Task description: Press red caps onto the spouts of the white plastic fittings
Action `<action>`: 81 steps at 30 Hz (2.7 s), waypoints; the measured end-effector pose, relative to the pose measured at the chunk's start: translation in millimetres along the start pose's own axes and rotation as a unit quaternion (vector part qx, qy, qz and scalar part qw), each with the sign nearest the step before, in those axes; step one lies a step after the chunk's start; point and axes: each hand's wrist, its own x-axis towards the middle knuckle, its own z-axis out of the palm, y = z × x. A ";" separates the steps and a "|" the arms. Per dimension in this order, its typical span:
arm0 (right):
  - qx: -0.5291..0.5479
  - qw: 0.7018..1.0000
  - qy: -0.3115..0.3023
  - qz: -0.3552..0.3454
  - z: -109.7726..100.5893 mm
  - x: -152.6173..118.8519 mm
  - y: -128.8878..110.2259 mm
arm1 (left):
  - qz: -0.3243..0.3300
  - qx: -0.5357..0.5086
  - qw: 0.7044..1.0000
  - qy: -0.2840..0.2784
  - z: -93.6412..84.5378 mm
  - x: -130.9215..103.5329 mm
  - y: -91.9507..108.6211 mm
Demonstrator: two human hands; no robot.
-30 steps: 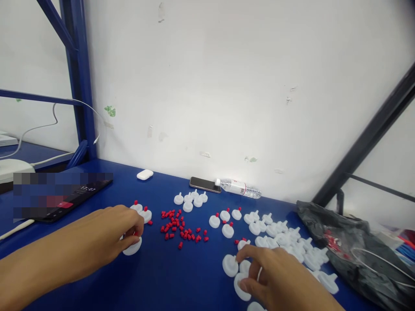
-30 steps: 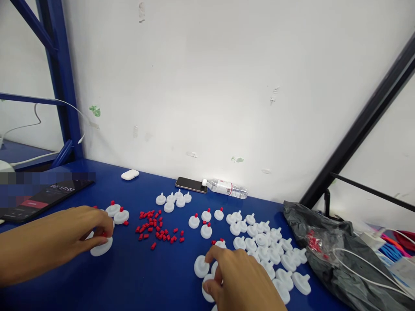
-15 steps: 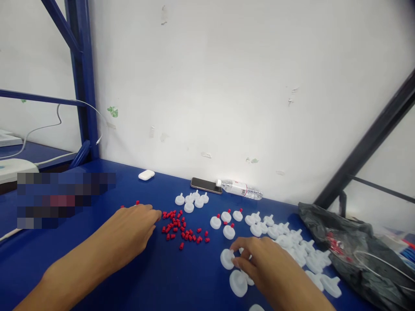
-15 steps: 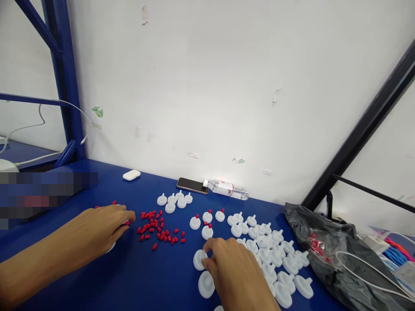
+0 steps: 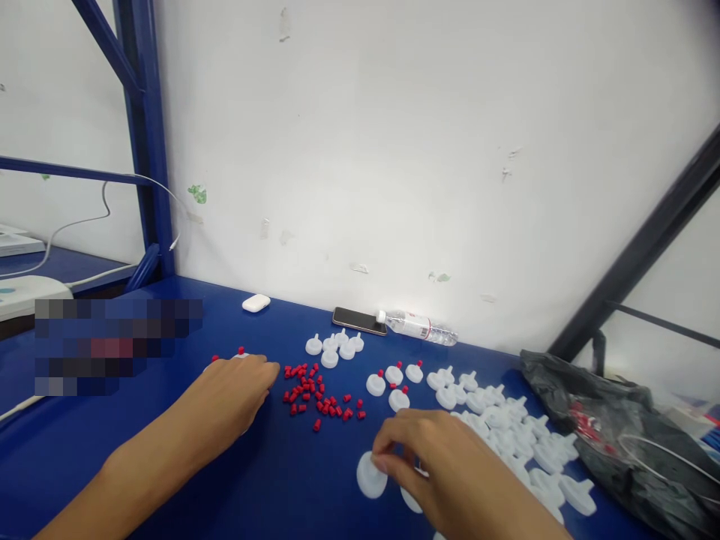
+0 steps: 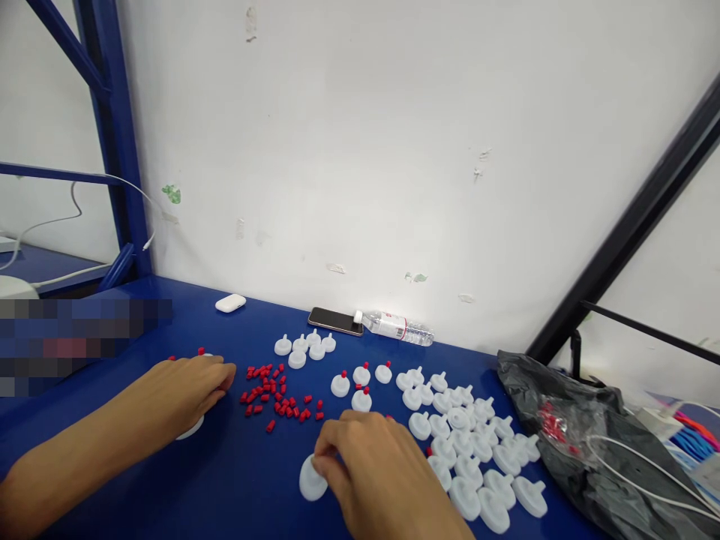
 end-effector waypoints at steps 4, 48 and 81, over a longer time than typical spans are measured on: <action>0.021 0.999 -0.023 -0.031 7.4 1.6 -8.5 | 0.014 0.005 1.000 0.006 -3.7 -2.1 2.8; 0.070 0.986 0.079 -0.126 8.4 0.5 -18.9 | 0.257 -0.358 0.859 0.262 -16.9 -52.6 42.2; 0.000 0.928 0.294 -0.227 5.1 7.2 -20.1 | 0.256 -0.383 0.814 0.353 -34.2 -51.9 37.0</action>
